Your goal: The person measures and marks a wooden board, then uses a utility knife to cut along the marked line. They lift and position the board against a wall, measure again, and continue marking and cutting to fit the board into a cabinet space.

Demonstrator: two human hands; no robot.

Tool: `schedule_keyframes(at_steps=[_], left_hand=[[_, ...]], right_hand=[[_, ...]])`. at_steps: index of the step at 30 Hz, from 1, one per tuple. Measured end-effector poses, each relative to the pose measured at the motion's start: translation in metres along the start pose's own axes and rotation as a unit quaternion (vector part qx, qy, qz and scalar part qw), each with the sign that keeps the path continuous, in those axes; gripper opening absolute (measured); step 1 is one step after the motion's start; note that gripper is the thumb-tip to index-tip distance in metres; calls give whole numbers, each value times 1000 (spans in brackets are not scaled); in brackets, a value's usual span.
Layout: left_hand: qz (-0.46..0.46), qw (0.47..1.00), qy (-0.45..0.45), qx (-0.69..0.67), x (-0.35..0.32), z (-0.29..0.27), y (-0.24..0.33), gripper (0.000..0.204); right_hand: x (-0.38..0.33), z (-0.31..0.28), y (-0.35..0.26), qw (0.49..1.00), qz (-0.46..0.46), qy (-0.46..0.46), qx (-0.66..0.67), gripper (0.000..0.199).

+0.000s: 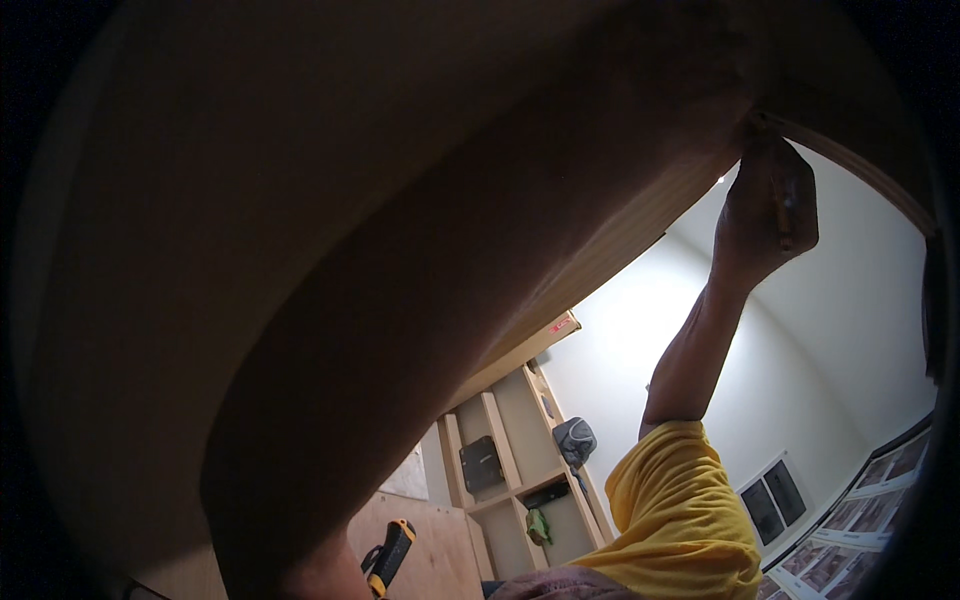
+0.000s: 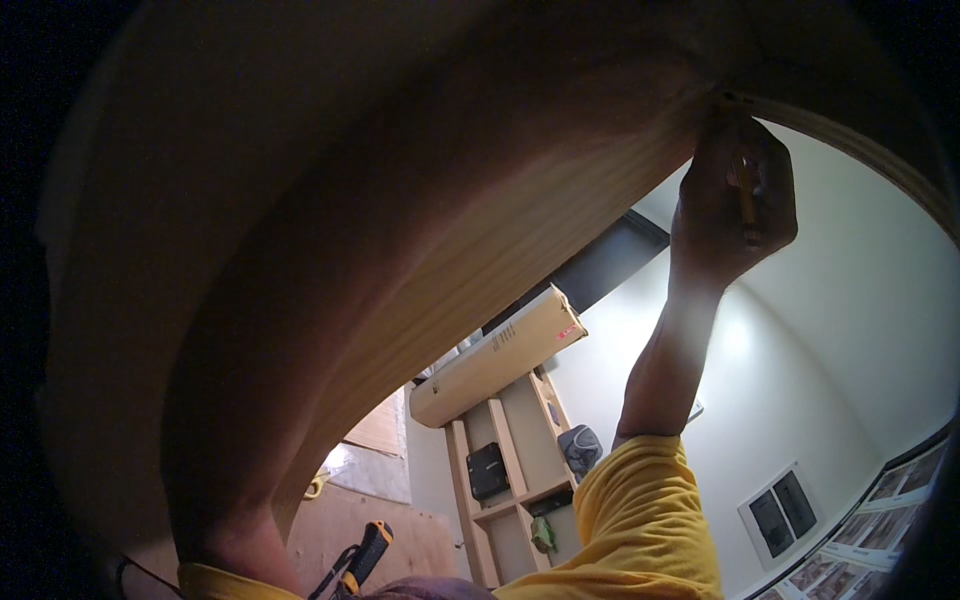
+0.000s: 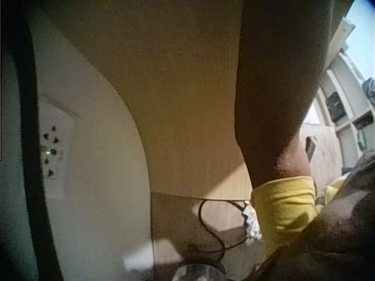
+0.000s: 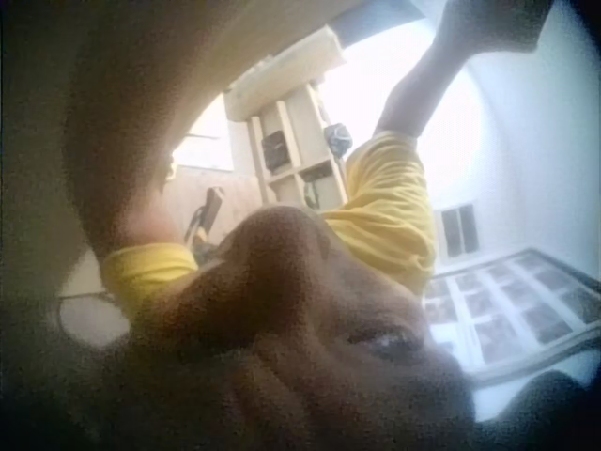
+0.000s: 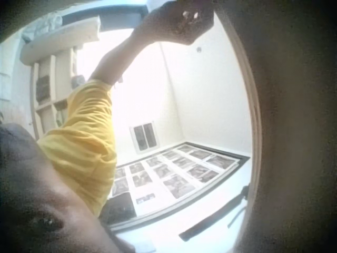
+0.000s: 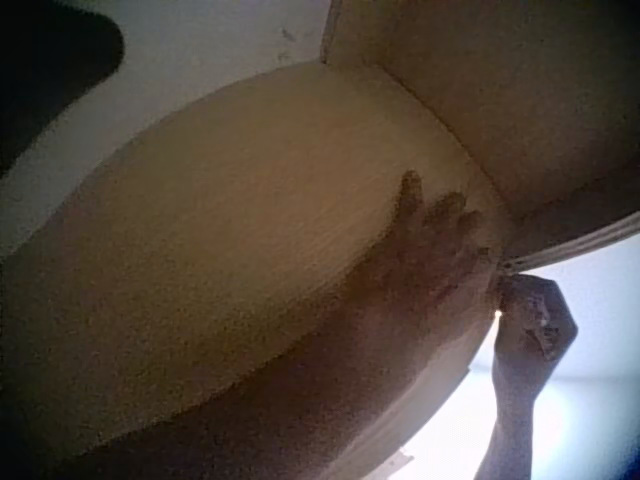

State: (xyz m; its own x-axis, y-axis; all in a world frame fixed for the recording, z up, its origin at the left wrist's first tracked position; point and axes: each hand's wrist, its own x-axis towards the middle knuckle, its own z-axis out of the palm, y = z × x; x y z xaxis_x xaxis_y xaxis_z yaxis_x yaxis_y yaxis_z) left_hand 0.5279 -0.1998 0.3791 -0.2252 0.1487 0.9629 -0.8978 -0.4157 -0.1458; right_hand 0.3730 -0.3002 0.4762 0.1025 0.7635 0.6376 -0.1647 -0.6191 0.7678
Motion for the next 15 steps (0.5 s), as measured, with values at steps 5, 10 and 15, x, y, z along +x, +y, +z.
schedule_keyframes(at_steps=[5,10,15], left_hand=[[24,1000,0,12,-2,-5,-7,63],[29,999,27,24,2,2,-6,52],[40,999,25,-19,20,27,-7,42]], right_hand=[[2,3,4,997,-68,4,-20,5],[-2,-6,4,1000,0,-2,26,11],[-62,-37,-17,958,232,64,155,36]])
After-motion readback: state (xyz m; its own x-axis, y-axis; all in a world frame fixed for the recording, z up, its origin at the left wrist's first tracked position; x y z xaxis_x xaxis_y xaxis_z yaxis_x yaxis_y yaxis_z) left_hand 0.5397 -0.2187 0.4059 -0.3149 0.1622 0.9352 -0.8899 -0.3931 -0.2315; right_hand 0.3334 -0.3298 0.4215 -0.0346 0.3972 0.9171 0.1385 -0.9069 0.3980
